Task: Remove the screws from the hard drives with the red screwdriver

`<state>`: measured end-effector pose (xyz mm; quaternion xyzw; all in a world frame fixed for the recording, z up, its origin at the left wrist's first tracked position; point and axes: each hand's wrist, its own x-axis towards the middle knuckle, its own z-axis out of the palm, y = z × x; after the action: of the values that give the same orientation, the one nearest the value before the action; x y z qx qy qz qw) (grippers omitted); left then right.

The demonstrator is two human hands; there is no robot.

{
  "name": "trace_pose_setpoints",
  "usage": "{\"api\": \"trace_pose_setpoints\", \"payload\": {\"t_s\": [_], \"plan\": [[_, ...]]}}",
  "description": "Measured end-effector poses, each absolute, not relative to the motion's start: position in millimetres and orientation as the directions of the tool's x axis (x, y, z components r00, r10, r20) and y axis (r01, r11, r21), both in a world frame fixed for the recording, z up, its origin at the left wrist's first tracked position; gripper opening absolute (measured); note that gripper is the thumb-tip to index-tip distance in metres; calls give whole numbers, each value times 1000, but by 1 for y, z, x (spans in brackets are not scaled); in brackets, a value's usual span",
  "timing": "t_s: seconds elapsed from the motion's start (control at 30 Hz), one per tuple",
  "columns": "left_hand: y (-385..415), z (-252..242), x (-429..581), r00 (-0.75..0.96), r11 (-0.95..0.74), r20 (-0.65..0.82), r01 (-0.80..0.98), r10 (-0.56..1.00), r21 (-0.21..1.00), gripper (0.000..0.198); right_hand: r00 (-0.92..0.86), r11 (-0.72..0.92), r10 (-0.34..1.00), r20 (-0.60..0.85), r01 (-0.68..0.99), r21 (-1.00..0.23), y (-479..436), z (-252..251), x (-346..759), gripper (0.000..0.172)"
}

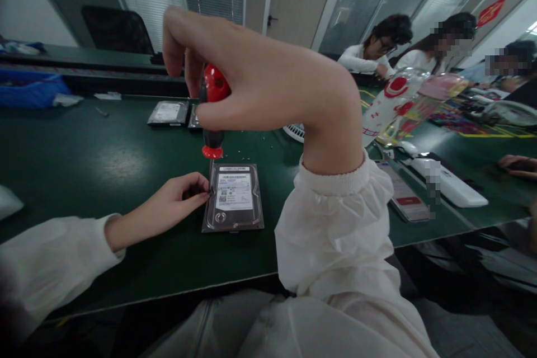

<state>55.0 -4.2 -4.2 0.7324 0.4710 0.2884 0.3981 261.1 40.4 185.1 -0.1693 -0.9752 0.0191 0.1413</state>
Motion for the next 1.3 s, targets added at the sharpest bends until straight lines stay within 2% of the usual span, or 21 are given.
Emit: {"api": "trace_pose_setpoints", "payload": {"t_s": [0.13, 0.23, 0.33, 0.43, 0.57, 0.67, 0.73, 0.87, 0.93, 1.03, 1.3], "plan": [[-4, -5, 55, 393, -245, 57, 448, 918, 860, 17, -894, 933, 357, 269, 352, -69, 38, 186, 261, 40], [-3, -6, 55, 391, -245, 54, 457, 919, 855, 17, -880, 920, 388, 273, 389, -51, 35, 186, 259, 33], [-2, -7, 54, 395, -244, 48, 464, 917, 851, 18, -898, 932, 360, 252, 357, -62, 34, 187, 259, 38], [-2, -7, 54, 397, -254, 58, 463, 916, 849, 16, -881, 916, 397, 257, 396, -58, 37, 186, 260, 43], [-2, -7, 56, 389, -269, 76, 472, 918, 839, 14, -871, 913, 402, 284, 404, -54, 40, 185, 260, 40], [-2, -6, 56, 379, -269, 83, 470, 922, 840, 12, -889, 930, 365, 278, 365, -53, 40, 184, 260, 44], [-3, -5, 56, 379, -283, 99, 468, 920, 837, 11, -881, 921, 385, 274, 385, -56, 39, 184, 259, 44], [-2, -6, 56, 379, -299, 120, 460, 918, 836, 9, -824, 872, 481, 301, 484, -69, 39, 184, 258, 36], [-2, -7, 56, 378, -295, 116, 462, 919, 836, 8, -836, 888, 450, 314, 456, -58, 40, 185, 259, 33], [-3, -7, 56, 375, -290, 110, 468, 921, 835, 8, -870, 921, 378, 316, 388, -31, 41, 186, 260, 36], [-3, -3, 57, 362, -287, 114, 468, 925, 836, 7, -832, 879, 455, 317, 477, -11, 42, 184, 260, 34]]}}
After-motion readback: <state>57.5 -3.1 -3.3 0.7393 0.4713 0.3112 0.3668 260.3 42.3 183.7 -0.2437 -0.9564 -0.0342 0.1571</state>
